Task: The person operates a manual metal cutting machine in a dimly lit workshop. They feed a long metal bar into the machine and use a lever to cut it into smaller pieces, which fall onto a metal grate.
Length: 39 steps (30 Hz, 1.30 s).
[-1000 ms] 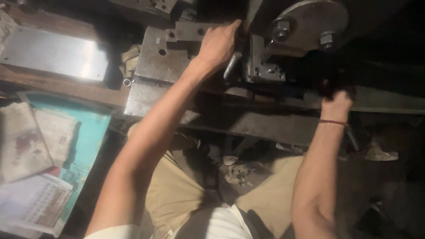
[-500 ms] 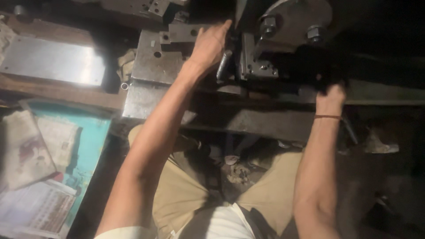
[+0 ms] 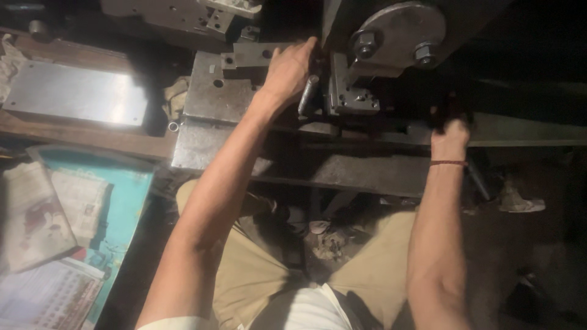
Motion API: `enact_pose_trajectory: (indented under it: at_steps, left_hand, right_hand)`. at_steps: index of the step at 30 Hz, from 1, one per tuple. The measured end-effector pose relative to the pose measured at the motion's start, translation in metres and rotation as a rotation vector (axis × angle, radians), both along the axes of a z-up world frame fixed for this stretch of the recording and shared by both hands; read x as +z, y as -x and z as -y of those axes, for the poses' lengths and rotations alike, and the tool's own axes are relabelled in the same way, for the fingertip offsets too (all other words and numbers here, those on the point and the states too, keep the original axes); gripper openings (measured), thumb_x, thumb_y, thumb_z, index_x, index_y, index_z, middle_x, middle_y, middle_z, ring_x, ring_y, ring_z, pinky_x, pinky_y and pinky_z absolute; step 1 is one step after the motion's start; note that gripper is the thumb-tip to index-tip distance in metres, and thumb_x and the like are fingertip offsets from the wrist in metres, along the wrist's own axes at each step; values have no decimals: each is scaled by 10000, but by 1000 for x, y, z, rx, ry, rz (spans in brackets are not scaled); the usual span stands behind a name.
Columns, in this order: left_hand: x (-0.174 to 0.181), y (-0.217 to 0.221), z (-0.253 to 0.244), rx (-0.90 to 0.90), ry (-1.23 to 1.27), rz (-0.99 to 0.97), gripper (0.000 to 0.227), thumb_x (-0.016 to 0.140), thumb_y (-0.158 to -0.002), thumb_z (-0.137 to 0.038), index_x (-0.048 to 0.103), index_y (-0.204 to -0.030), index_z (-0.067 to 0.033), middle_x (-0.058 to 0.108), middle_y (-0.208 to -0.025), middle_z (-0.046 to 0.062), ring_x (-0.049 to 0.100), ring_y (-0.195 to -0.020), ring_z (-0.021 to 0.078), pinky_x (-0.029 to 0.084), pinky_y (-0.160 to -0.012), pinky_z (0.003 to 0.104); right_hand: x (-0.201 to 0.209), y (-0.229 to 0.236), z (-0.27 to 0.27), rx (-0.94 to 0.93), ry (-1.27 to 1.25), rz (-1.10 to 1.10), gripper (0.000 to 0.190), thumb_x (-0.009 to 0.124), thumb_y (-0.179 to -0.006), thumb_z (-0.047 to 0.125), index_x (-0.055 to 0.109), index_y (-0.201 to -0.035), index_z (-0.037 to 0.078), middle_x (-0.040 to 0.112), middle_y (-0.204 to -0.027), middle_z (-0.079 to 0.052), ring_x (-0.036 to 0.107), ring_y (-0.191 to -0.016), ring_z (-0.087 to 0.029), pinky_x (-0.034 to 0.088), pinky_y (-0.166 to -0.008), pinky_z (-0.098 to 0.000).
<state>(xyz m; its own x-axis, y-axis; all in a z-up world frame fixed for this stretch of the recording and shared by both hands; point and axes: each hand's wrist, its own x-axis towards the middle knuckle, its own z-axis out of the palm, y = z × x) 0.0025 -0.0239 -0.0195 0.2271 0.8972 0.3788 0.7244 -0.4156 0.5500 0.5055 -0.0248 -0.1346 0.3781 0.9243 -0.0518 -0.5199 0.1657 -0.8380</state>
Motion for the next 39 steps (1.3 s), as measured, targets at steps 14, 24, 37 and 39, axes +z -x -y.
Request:
enact_pose_trajectory:
  at_steps: [14, 24, 37, 39]
  left_hand:
    - [-5, 3, -2, -4, -46, -18, 531, 476, -956, 7, 463, -1487, -4, 628, -1378, 217, 563, -1313, 387, 367, -1109, 664]
    - [3, 4, 6, -40, -116, -68, 545, 618, -1013, -232, 464, -1461, 38, 659, -1286, 212, 596, -1200, 376, 386, -1075, 649]
    - [8, -8, -20, -6, -46, -134, 490, 555, -953, -118, 508, -1430, -12, 714, -1094, 183, 661, -1067, 383, 432, -1027, 644]
    - [6, -6, -16, 3, -72, -136, 500, 536, -935, -92, 502, -1425, 1, 718, -1088, 181, 664, -1060, 378, 419, -1026, 657]
  right_hand:
    - [-2, 1, 1, 35, -96, -137, 431, 379, -1040, 314, 602, -1374, 158, 646, -1430, -101, 608, -1293, -303, 530, -967, -495]
    - [10, -18, -1, 108, -67, -105, 491, 339, -1059, 316, 633, -1393, 108, 663, -1427, -136, 608, -1339, -308, 525, -1073, -460]
    - [44, -3, 9, 84, -91, -155, 506, 383, -1028, 297, 641, -1405, 77, 685, -1421, -164, 639, -1279, -307, 544, -945, -409]
    - [56, 7, 15, 93, -85, -121, 481, 421, -1026, 308, 639, -1386, 75, 684, -1376, -166, 638, -1213, -295, 559, -848, -377]
